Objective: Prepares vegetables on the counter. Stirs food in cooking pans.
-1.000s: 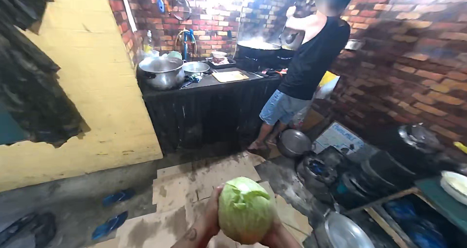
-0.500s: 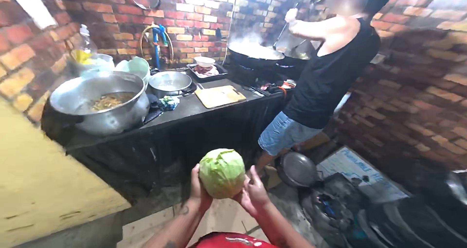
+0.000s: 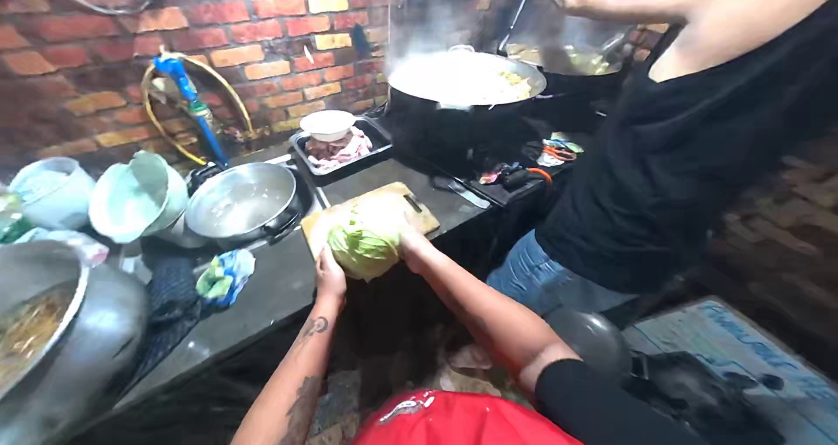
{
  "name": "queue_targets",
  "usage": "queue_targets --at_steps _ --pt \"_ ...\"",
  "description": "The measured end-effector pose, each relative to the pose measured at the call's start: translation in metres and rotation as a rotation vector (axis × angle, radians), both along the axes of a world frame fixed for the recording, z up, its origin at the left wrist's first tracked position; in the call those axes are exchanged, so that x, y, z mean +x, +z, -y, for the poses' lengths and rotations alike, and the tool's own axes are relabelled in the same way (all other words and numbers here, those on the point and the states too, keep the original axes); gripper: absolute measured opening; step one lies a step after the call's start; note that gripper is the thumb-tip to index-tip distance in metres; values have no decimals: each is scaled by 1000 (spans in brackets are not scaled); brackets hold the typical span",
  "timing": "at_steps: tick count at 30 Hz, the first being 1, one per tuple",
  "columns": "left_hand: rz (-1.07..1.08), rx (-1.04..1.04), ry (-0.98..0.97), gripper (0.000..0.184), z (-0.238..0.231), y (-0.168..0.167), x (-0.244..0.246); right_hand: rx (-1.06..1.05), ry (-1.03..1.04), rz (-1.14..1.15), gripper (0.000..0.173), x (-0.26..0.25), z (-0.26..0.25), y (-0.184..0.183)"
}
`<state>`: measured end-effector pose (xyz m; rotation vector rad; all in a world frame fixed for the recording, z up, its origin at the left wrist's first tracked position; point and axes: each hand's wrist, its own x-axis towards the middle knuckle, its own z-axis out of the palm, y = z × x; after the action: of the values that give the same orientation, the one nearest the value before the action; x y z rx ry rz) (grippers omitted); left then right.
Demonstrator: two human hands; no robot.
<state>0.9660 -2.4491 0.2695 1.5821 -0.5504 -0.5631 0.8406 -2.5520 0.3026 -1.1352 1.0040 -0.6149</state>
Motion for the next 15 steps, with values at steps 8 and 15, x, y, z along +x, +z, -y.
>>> queue_targets --at_steps 8,15 --pt "373 380 214 54 68 -18 40 -372 449 -316 57 46 144 -19" --pt "556 -46 141 63 66 -42 55 -519 188 -1134 42 -54 237 -23"
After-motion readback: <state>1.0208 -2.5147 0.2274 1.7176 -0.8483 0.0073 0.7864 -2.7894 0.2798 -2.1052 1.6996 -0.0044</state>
